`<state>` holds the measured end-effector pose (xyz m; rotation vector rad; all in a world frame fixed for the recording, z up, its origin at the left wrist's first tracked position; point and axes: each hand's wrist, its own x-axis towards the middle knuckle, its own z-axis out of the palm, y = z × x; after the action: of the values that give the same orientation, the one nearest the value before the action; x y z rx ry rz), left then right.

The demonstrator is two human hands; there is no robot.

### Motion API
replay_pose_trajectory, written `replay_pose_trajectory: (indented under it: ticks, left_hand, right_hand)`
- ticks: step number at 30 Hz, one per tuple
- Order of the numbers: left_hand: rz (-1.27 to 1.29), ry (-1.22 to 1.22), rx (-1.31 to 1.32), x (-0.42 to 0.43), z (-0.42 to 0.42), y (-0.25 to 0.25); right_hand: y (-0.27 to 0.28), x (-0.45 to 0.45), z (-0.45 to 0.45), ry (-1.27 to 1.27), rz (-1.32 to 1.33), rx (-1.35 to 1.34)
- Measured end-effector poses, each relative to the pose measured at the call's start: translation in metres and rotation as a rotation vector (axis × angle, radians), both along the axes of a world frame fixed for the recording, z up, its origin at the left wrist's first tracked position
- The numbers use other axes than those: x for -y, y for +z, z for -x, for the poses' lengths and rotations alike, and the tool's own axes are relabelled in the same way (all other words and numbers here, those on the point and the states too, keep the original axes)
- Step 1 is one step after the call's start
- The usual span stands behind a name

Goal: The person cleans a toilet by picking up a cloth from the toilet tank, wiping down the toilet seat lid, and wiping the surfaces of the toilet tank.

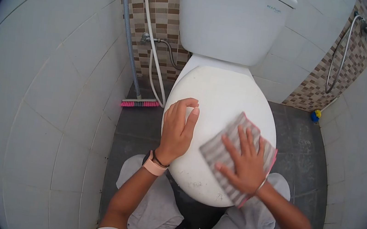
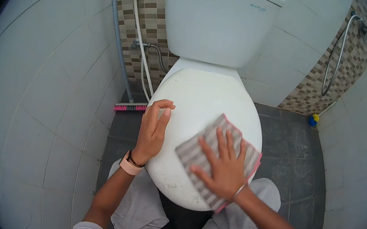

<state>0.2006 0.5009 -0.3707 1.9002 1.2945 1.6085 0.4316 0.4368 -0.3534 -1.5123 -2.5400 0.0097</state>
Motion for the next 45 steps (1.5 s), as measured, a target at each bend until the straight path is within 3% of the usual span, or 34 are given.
replay_pose_trajectory:
  ticks: [5, 10, 17, 23, 29, 39, 45]
  left_hand:
    - [0.035, -0.001, -0.001, 0.000, -0.001, 0.004]
    - [0.089, -0.021, -0.002, 0.000, 0.001, 0.003]
    - [-0.060, 0.073, -0.343, -0.003, -0.002, 0.000]
    - [0.005, 0.090, -0.458, 0.000, -0.001, -0.002]
    - [-0.015, 0.088, -0.410, -0.001, -0.002, -0.002]
    - [0.049, 0.107, -0.430, 0.002, -0.004, 0.001]
    - [0.078, 0.110, -0.418, 0.003, -0.006, 0.003]
  right_hand:
    - [0.005, -0.001, 0.023, 0.061, 0.009, 0.050]
    - [0.001, -0.075, 0.052, 0.175, -0.050, -0.006]
    - [0.000, -0.204, 0.092, 0.190, -0.039, -0.021]
    - [0.006, -0.236, 0.082, 0.077, 0.020, -0.074]
    - [-0.003, -0.188, 0.047, 0.024, -0.049, -0.101]
    - [0.006, -0.034, -0.016, 0.101, -0.017, -0.052]
    - [0.006, -0.027, -0.012, 0.127, -0.022, 0.017]
